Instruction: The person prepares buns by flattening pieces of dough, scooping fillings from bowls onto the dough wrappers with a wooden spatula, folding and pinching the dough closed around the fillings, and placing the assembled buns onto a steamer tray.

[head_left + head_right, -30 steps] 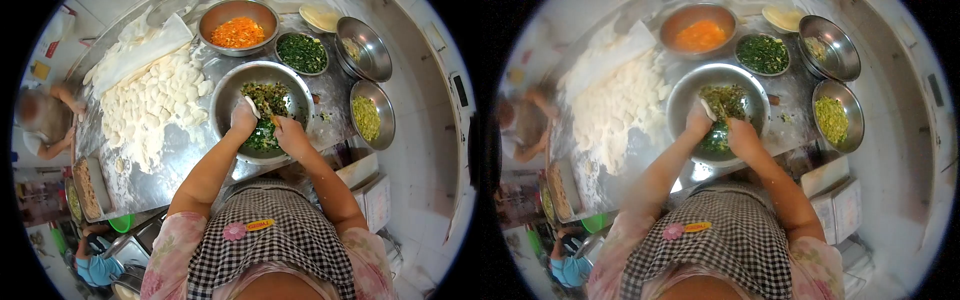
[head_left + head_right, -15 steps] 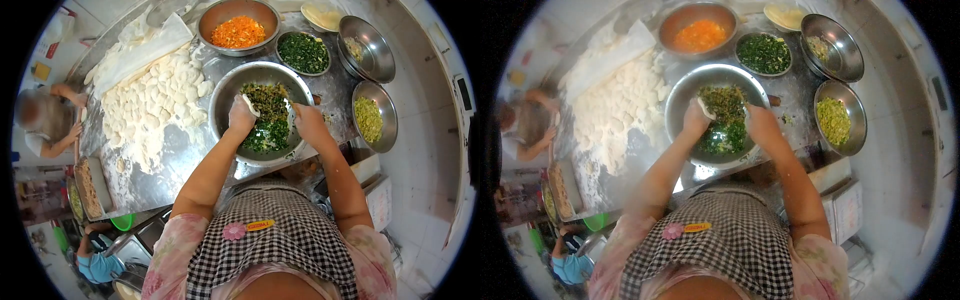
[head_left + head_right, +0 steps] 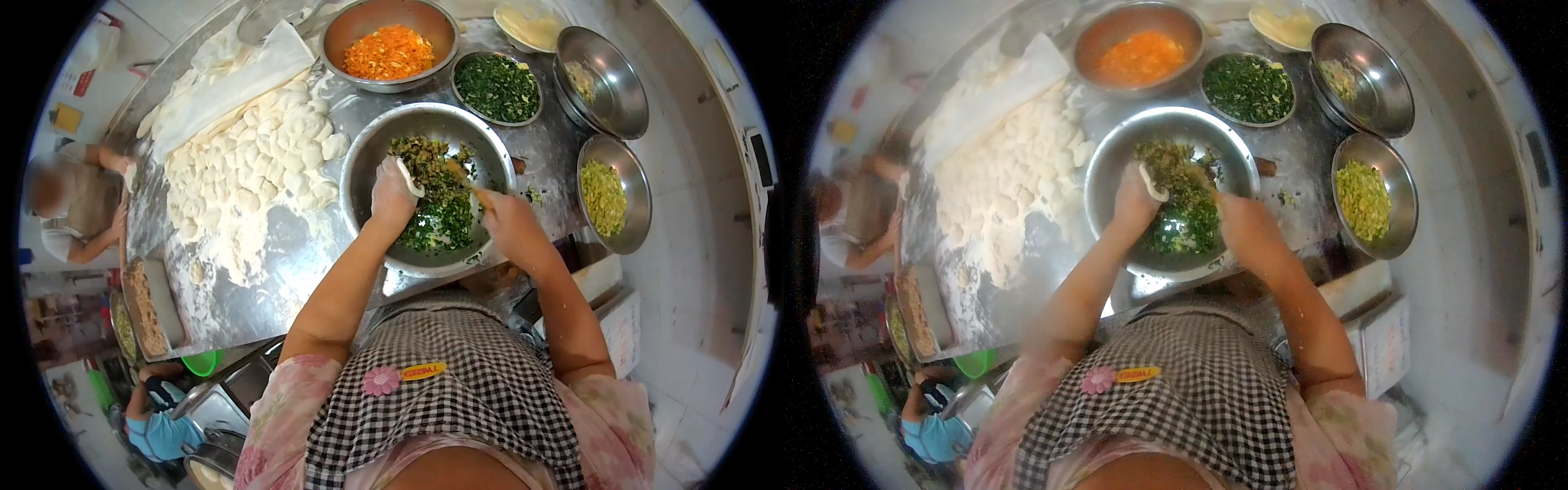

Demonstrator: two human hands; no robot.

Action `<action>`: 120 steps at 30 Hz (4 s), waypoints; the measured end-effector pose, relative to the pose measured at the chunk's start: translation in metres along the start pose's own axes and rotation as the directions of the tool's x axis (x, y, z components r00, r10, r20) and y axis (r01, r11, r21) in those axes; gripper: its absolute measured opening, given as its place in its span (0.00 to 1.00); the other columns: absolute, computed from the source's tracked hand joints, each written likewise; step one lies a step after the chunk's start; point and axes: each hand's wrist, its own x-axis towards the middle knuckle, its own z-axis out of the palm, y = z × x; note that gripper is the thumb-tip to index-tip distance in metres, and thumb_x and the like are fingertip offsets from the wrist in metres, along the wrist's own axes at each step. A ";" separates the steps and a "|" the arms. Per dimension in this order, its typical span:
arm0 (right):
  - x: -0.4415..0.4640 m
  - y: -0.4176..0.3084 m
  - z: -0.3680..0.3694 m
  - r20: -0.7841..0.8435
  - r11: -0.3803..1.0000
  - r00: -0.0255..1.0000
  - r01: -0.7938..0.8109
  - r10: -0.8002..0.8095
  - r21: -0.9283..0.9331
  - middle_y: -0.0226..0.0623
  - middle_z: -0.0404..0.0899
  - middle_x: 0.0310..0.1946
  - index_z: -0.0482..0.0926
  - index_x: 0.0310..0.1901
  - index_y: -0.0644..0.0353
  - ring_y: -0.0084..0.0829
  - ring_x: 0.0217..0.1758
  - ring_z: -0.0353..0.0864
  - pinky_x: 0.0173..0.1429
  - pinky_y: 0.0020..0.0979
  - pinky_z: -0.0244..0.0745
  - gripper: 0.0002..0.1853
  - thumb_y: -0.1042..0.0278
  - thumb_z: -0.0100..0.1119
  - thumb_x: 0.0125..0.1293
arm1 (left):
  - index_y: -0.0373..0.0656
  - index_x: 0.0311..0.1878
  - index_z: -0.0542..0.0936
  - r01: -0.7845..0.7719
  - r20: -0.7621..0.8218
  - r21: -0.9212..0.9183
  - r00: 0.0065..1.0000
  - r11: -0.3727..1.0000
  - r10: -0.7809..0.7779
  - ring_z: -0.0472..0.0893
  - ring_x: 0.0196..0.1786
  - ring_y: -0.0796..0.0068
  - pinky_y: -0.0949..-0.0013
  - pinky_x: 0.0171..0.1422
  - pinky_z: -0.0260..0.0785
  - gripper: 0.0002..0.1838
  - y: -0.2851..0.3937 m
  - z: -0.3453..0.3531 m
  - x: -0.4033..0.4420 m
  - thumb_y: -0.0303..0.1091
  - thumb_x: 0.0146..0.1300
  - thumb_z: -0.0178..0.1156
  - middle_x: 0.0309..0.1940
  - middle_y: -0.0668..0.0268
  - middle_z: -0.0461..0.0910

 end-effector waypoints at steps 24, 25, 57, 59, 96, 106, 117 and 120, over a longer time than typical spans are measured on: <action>0.026 -0.014 0.051 0.042 0.976 0.978 0.203 -0.207 0.079 0.57 0.77 0.30 0.72 0.56 0.62 0.41 0.30 0.80 0.39 0.36 0.72 0.21 0.76 0.49 0.59 | 0.35 0.55 0.62 -0.074 -0.073 0.028 0.994 0.997 0.076 0.72 0.51 0.47 0.56 0.55 0.68 0.37 -0.001 -0.004 0.003 0.32 0.42 0.70 0.48 0.46 0.69; 0.023 -0.011 0.055 0.033 0.979 0.979 0.200 -0.200 0.027 0.58 0.76 0.30 0.71 0.57 0.63 0.42 0.31 0.80 0.39 0.36 0.72 0.22 0.77 0.48 0.58 | 0.36 0.55 0.62 -0.088 -0.072 0.065 0.993 0.994 0.093 0.72 0.51 0.47 0.56 0.54 0.68 0.37 0.003 -0.007 0.001 0.32 0.43 0.70 0.48 0.46 0.69; 0.023 -0.036 -0.019 0.176 0.929 0.982 0.131 -0.073 -0.346 0.50 0.78 0.30 0.74 0.55 0.56 0.46 0.33 0.79 0.41 0.42 0.74 0.21 0.76 0.44 0.59 | 0.40 0.48 0.69 -0.244 -0.245 -0.054 0.943 0.968 0.225 0.72 0.50 0.53 0.59 0.53 0.68 0.28 0.001 -0.015 0.009 0.29 0.41 0.68 0.44 0.56 0.72; 0.039 -0.004 -0.005 0.106 0.974 0.992 0.084 -0.062 -0.209 0.51 0.78 0.30 0.74 0.54 0.58 0.48 0.33 0.79 0.40 0.41 0.73 0.20 0.76 0.45 0.59 | 0.39 0.48 0.69 -0.262 -0.237 -0.050 0.941 0.964 0.243 0.72 0.50 0.53 0.58 0.53 0.68 0.28 -0.005 -0.013 0.006 0.28 0.41 0.68 0.44 0.55 0.72; -0.011 -0.104 -0.060 -0.091 0.841 0.887 0.460 -0.454 0.285 0.34 0.75 0.36 0.72 0.56 0.66 0.25 0.35 0.73 0.42 0.23 0.67 0.22 0.75 0.55 0.58 | 0.41 0.60 0.66 -0.148 0.227 -0.797 0.826 0.586 0.516 0.72 0.56 0.72 0.69 0.62 0.63 0.43 0.072 -0.117 -0.021 0.29 0.37 0.75 0.53 0.65 0.73; -0.008 -0.051 -0.046 0.040 0.765 0.826 0.539 -0.563 -0.353 0.37 0.77 0.35 0.73 0.58 0.45 0.37 0.34 0.77 0.40 0.32 0.73 0.22 0.74 0.50 0.62 | 0.43 0.50 0.72 0.020 0.341 -0.797 0.840 0.603 0.422 0.73 0.48 0.80 0.74 0.55 0.67 0.29 0.053 -0.127 -0.016 0.24 0.41 0.71 0.44 0.71 0.74; 0.011 0.001 0.000 -0.091 0.825 0.848 0.475 -0.522 -0.306 0.36 0.75 0.31 0.77 0.52 0.56 0.38 0.29 0.75 0.37 0.33 0.72 0.16 0.71 0.53 0.61 | 0.43 0.48 0.72 0.280 0.392 -0.855 0.900 0.435 0.192 0.76 0.46 0.75 0.70 0.46 0.75 0.23 0.005 -0.106 -0.030 0.25 0.49 0.68 0.42 0.67 0.74; 0.002 -0.030 0.038 -0.111 0.885 0.972 0.236 -0.209 0.402 0.34 0.75 0.32 0.75 0.52 0.61 0.29 0.30 0.74 0.35 0.28 0.71 0.16 0.73 0.55 0.61 | 0.43 0.48 0.73 0.264 0.345 -0.914 0.905 0.308 0.249 0.75 0.48 0.76 0.72 0.51 0.70 0.23 0.013 -0.094 -0.041 0.26 0.48 0.68 0.44 0.67 0.74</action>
